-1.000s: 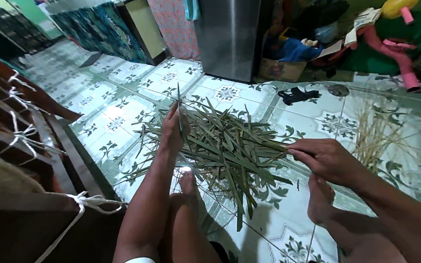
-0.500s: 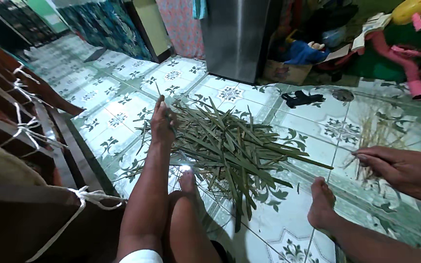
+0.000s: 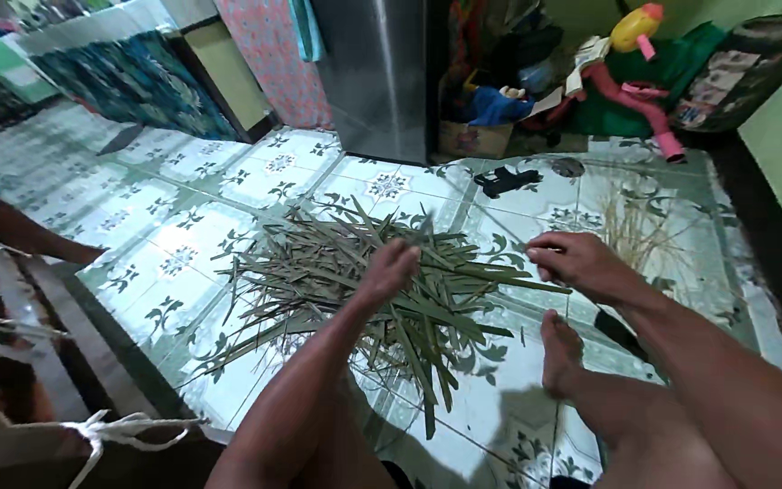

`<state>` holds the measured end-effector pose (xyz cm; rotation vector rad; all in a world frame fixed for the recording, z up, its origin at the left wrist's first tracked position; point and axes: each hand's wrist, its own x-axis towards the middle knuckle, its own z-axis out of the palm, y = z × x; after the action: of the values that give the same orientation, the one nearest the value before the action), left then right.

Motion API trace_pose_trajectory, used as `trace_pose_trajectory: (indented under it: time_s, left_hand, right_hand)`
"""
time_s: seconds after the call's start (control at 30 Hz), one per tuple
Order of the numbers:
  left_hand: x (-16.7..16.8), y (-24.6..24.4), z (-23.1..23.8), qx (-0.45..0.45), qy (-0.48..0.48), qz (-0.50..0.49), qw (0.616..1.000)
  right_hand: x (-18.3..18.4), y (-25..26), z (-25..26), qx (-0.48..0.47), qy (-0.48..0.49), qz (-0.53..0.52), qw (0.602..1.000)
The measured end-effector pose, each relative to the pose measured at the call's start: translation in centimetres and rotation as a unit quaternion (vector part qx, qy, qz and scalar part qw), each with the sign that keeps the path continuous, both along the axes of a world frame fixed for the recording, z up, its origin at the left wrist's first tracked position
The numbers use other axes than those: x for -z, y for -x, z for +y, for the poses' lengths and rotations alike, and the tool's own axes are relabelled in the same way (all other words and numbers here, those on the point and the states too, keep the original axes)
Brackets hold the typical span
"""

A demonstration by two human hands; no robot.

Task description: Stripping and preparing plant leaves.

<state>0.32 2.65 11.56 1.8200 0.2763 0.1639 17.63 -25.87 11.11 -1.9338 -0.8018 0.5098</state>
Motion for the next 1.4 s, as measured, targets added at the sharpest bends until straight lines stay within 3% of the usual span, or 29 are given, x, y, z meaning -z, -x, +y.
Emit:
trace_pose_trajectory:
  time_s: [0.1,0.23,0.47,0.63,0.83,1.4]
  left_hand:
    - [-1.2,-0.4,-3.6,0.091,0.012,0.009,0.996]
    - [-0.9,-0.4,-4.3,0.138,0.092,0.017,0.986]
    - [-1.4,0.8,0.4,0.002,0.195,-0.041,0.980]
    - [-1.6,1.9,-1.4,0.066,0.191,0.037,0.979]
    - [-2.2,1.9,-0.2,0.034,0.204,-0.011,0.978]
    - [-3.9,4.2,4.7,-0.089,0.147,-0.100,0.980]
  right_hand:
    - [-1.0,2.2,3.5,-0.067,-0.001,-0.012,0.998]
    - [-1.0,4.3,6.4,-0.104,-0.032,0.023,0.994]
    - [-1.1,4.6,7.1,-0.131,-0.013,-0.085,0.988]
    - [0.1,5.1,7.3,-0.123,-0.053,-0.191,0.973]
    - [0.0,5.4,7.3,-0.097,-0.100,-0.239,0.961]
    - [-0.4,4.5,4.1,-0.163,-0.076,-0.235,0.955]
